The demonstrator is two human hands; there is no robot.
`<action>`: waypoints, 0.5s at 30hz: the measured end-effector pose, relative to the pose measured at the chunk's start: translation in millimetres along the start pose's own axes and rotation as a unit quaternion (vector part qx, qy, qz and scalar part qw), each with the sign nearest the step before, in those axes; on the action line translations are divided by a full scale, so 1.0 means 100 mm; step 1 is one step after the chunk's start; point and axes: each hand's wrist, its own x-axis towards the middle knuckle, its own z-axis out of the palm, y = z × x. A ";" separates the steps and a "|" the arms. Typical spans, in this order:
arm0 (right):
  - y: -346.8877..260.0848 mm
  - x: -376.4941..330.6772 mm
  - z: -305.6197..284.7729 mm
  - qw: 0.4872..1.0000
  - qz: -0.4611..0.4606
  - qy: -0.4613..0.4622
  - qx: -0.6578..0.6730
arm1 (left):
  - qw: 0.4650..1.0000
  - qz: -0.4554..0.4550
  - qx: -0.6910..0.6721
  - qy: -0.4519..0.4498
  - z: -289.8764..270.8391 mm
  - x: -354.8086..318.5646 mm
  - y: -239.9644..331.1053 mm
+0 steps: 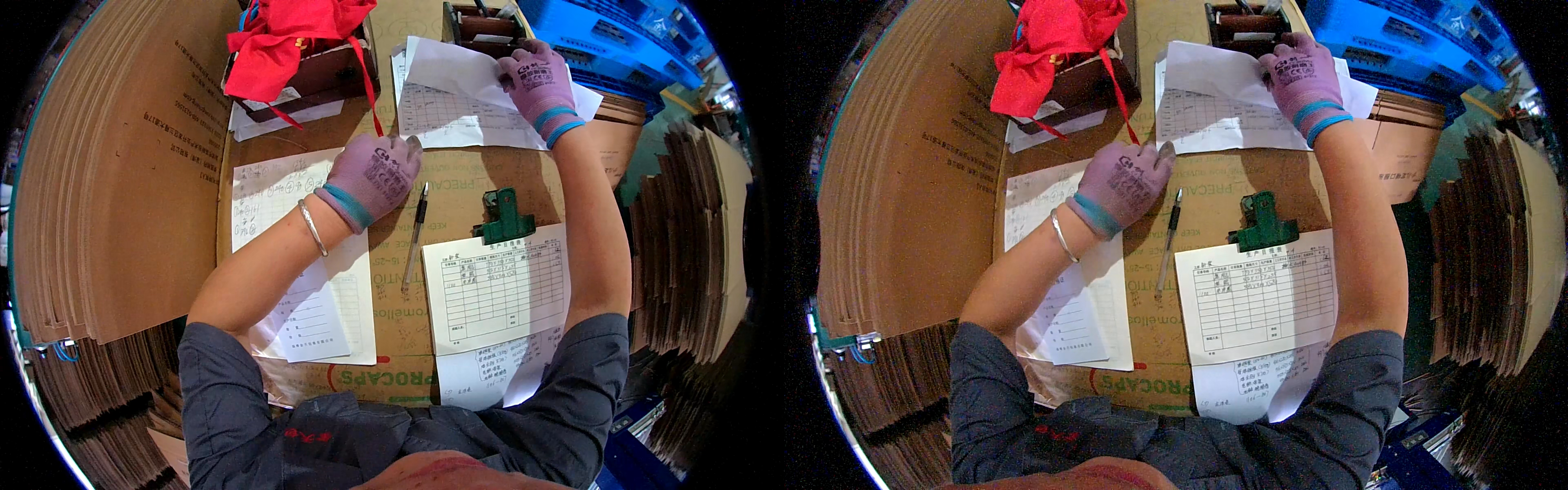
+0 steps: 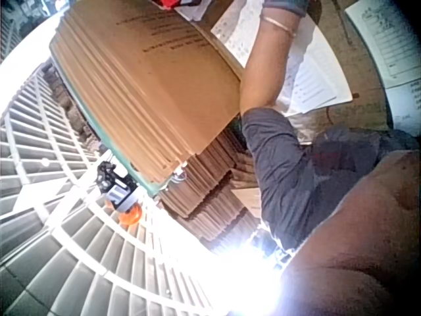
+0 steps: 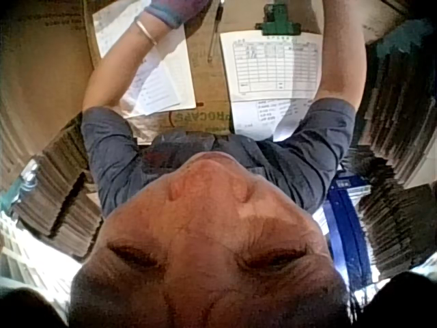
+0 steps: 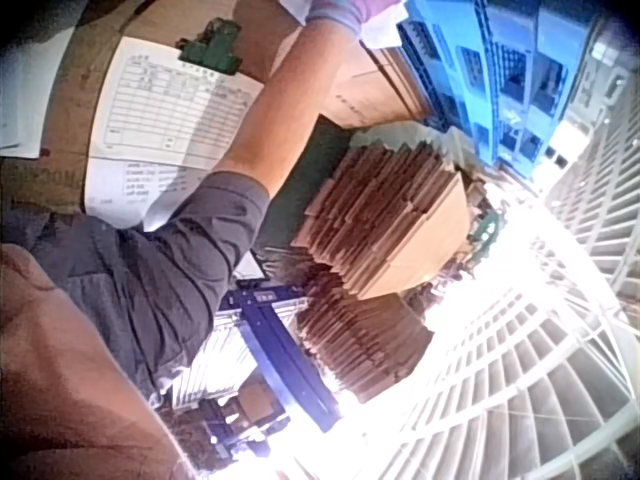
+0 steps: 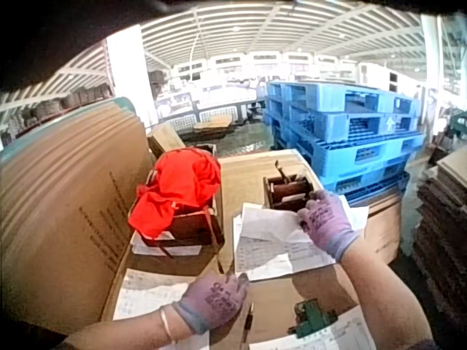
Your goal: The person reviews several documents on a table, writes information onto a small product certificate card, and then walks to a large stack of corrugated board sheets to affix the card to the side of the stack.
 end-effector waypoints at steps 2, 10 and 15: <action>-0.02 -0.02 0.05 0.999 0.001 0.037 0.010 | 1.000 -0.011 -0.004 -0.007 0.00 -0.03 0.01; 0.06 -0.01 0.08 0.998 0.007 0.056 0.019 | 1.000 -0.011 -0.012 -0.016 -0.02 -0.05 0.02; 0.12 0.00 0.12 0.994 -0.004 0.107 0.007 | 1.000 -0.010 -0.013 -0.012 0.03 -0.05 0.03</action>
